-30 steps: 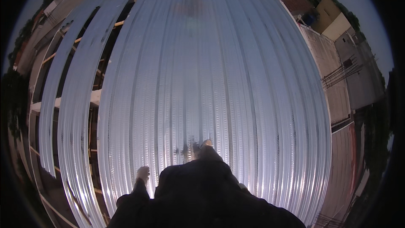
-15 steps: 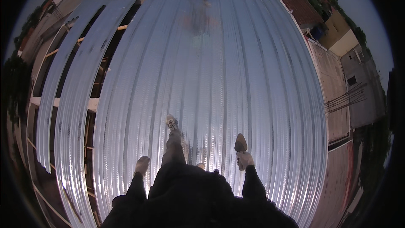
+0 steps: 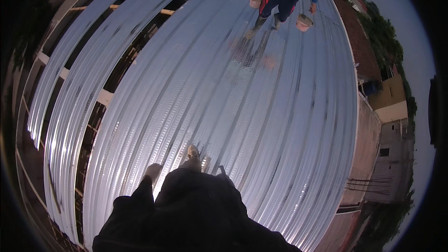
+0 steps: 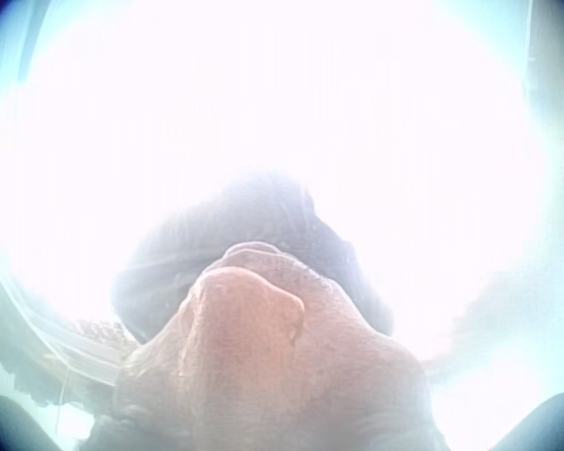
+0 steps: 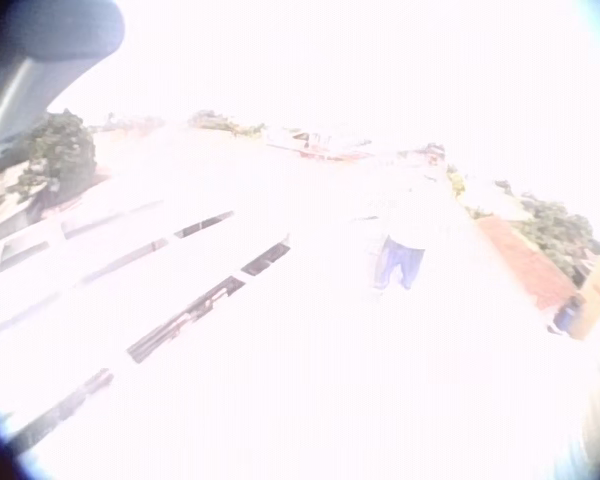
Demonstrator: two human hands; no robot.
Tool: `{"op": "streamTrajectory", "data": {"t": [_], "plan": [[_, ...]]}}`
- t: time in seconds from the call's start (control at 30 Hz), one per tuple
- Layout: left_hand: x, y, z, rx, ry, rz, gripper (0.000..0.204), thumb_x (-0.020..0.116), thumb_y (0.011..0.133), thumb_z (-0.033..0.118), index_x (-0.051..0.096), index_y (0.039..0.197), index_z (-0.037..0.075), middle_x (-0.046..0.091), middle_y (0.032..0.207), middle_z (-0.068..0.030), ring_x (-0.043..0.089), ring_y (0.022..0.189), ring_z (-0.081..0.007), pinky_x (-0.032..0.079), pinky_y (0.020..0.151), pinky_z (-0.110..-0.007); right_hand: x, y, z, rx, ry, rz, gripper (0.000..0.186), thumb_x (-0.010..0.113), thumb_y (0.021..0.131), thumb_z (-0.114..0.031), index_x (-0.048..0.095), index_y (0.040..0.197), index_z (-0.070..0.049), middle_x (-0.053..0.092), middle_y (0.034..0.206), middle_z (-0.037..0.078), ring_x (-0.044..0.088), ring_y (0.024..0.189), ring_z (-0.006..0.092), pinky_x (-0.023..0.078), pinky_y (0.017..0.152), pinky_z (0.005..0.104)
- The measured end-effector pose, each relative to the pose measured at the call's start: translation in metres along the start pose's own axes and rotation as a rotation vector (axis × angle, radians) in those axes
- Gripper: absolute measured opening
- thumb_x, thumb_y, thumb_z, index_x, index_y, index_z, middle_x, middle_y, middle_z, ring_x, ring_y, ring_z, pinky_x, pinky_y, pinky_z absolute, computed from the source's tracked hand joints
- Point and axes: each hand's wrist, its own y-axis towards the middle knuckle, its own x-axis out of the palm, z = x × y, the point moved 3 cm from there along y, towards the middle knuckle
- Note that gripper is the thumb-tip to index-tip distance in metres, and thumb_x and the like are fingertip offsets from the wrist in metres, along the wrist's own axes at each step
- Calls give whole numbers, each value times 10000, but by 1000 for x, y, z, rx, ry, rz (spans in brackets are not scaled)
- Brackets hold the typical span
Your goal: The person walks across a corrugated metal roof and positions a large metal sheet onto the roof structure. They align the sheet with existing panels and hold it in place while another worker assists nearby.
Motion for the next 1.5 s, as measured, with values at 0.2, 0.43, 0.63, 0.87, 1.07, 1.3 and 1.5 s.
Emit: {"op": "streamTrajectory", "data": {"t": [0.2, 0.43, 0.63, 0.87, 1.07, 1.3, 1.5], "plan": [[-137, 178, 63, -584, -751, 157, 442, 663, 968, 331, 731, 1258, 5, 768, 1196, -161, 707, 1142, -282, 523, 998, -384, -64, 34, -190, 0, 189, -37, 267, 706, 1012, -282, 680, 985, -18, 637, 757, 50, 606, 558, 161, 535, 548, 349], [-190, 316, 74, -552, -748, 194, 454, 674, 967, 338, 732, 1268, 4, 771, 1196, -160, 703, 1179, -269, 517, 1015, -359, -158, 157, -441, -174, 266, 39, 203, 753, 955, -233, 659, 967, -54, 647, 785, 41, 627, 614, 160, 532, 540, 356], [-183, 339, 68, -935, -978, 111, 212, 643, 993, 322, 688, 1090, 139, 653, 965, -16, 616, 850, -175, 458, 695, -391, -193, 236, -623, -154, 29, -34, 263, 759, 925, -260, 650, 914, -21, 633, 743, 65, 621, 569, 192, 509, 521, 380], [-247, 441, 142, -1082, -1130, 309, 239, 635, 992, 283, 694, 1159, 124, 657, 957, -10, 616, 774, -133, 451, 595, -300, -239, 294, -842, -364, -195, -155, 275, 730, 971, -277, 623, 921, -29, 624, 760, 49, 605, 587, 175, 501, 553, 381], [-272, 573, 115, -144, -130, 225, 211, 639, 943, 264, 746, 1017, 98, 729, 979, -172, 706, 912, -367, 564, 738, -482, -236, 323, -1056, -549, -112, -187, 282, 741, 964, -290, 628, 935, -34, 632, 767, 39, 618, 622, 153, 502, 573, 355], [-376, 800, 45, -164, -19, -24, 380, 582, 977, 396, 774, 1057, 78, 755, 1117, -198, 711, 1065, -410, 567, 879, -523, -222, 382, -1219, -476, -120, -139, 346, 734, 940, -334, 690, 1008, 2, 684, 806, 82, 656, 642, 185, 535, 609, 375], [-571, 1038, 71, -715, -927, 216, 305, 640, 979, 311, 723, 1204, 122, 688, 1014, 0, 643, 884, -155, 485, 714, -368, -298, 516, -1187, -1026, -1109, 263, 201, 705, 957, -301, 773, 1036, -130, 779, 973, 137, 766, 905, 346, 606, 800, 494]]}}
